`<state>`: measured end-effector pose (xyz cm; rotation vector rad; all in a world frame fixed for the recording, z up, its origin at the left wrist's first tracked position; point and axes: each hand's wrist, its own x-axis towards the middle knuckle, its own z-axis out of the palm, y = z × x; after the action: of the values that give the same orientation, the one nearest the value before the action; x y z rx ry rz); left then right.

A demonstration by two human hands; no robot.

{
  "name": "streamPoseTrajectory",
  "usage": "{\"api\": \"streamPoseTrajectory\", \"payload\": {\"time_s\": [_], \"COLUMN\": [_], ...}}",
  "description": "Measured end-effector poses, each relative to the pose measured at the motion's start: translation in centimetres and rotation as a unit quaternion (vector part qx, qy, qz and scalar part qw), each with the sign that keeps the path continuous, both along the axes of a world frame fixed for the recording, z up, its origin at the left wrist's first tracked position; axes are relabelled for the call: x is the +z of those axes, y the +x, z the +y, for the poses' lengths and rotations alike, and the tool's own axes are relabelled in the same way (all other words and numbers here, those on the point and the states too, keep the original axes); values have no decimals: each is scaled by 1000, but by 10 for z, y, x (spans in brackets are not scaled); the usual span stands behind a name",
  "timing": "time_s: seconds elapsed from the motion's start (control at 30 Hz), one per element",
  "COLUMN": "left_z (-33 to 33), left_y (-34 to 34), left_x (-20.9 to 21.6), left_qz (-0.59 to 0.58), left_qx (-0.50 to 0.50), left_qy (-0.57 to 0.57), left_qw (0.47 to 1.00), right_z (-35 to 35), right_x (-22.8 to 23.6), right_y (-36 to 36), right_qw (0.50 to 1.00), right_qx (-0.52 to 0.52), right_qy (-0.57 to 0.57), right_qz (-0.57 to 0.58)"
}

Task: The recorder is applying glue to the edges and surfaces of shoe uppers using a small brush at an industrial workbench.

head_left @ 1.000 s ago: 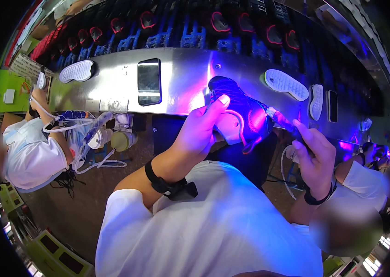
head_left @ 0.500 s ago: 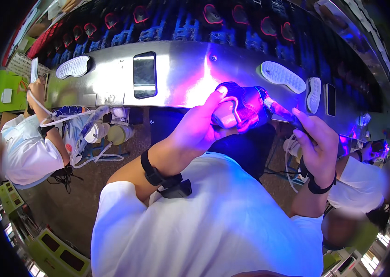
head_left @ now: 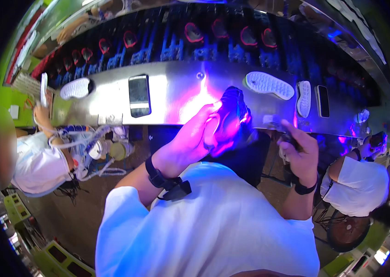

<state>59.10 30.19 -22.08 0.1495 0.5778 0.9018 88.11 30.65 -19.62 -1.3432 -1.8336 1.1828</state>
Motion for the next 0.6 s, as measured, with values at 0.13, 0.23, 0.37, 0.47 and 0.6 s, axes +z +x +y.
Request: {"api": "streamPoseTrajectory", "payload": {"time_s": [0.13,0.23,0.37,0.47,0.6], "left_z": [15,20,33,47,67], "left_y": [-3,3,-13,-38,-76], "left_x": [-10,-11,-18,-8,-33], "left_qz": [-113,-93,155,322,406], "left_qx": [-47,-26,19,56,102], "left_qy": [46,96,185,285,274], "left_qw": [991,991,970,901,866], "right_z": [13,32,32,-1,-4], "right_x": [-7,-4,-26,-34,-45], "right_y": [-29,-44,-63,-71,-62], "right_qw": [999,997,980,995,997], "right_qx": [44,-58,-74,-29,1], "right_qy": [-11,39,183,89,23], "right_qz": [-21,-24,-18,-24,-70]}}
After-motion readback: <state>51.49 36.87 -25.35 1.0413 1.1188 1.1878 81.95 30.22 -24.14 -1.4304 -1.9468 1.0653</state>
